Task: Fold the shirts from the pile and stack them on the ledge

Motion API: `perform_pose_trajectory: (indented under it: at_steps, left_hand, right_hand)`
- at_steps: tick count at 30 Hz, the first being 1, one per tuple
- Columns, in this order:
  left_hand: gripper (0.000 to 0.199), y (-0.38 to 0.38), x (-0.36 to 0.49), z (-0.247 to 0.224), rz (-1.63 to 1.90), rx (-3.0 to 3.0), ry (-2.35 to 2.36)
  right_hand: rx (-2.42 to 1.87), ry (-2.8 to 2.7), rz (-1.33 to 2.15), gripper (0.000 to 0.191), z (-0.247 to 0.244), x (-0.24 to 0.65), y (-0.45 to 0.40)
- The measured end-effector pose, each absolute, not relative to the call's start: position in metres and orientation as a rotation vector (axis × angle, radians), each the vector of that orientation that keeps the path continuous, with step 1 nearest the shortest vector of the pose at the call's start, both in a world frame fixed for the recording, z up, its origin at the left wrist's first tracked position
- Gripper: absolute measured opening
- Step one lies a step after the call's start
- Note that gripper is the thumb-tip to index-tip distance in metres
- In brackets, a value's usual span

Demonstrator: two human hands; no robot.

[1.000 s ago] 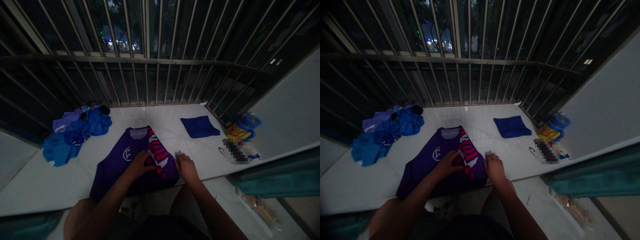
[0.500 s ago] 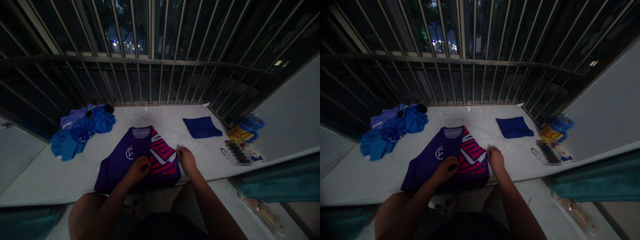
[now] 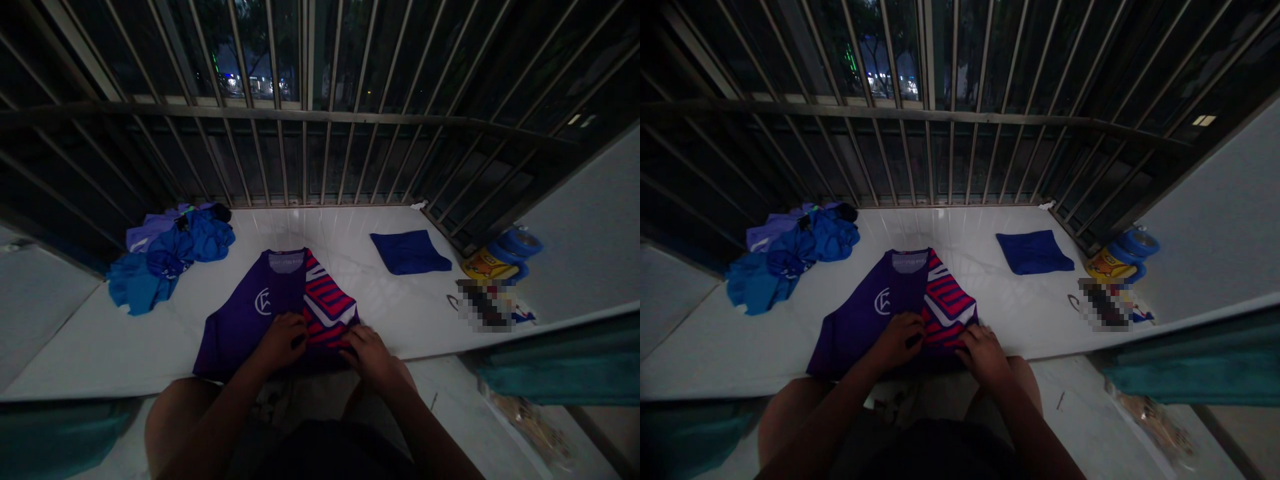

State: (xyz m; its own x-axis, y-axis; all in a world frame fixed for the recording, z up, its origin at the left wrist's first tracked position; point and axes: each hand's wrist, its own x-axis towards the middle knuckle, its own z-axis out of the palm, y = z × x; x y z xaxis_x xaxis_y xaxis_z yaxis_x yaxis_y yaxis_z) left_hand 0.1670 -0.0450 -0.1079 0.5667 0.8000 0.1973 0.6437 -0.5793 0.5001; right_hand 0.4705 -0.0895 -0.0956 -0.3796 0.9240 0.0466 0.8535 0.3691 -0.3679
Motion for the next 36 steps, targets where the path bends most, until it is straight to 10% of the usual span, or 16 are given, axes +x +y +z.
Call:
perform_pose_trajectory:
  at_steps: [36]
  left_hand:
    - [0.025, -0.099, 0.073, -0.119, 0.705, 2.415, 1.508]
  right_hand:
    - [-1.419, -2.512, 0.353, 0.014, -0.098, 0.366, -0.077]
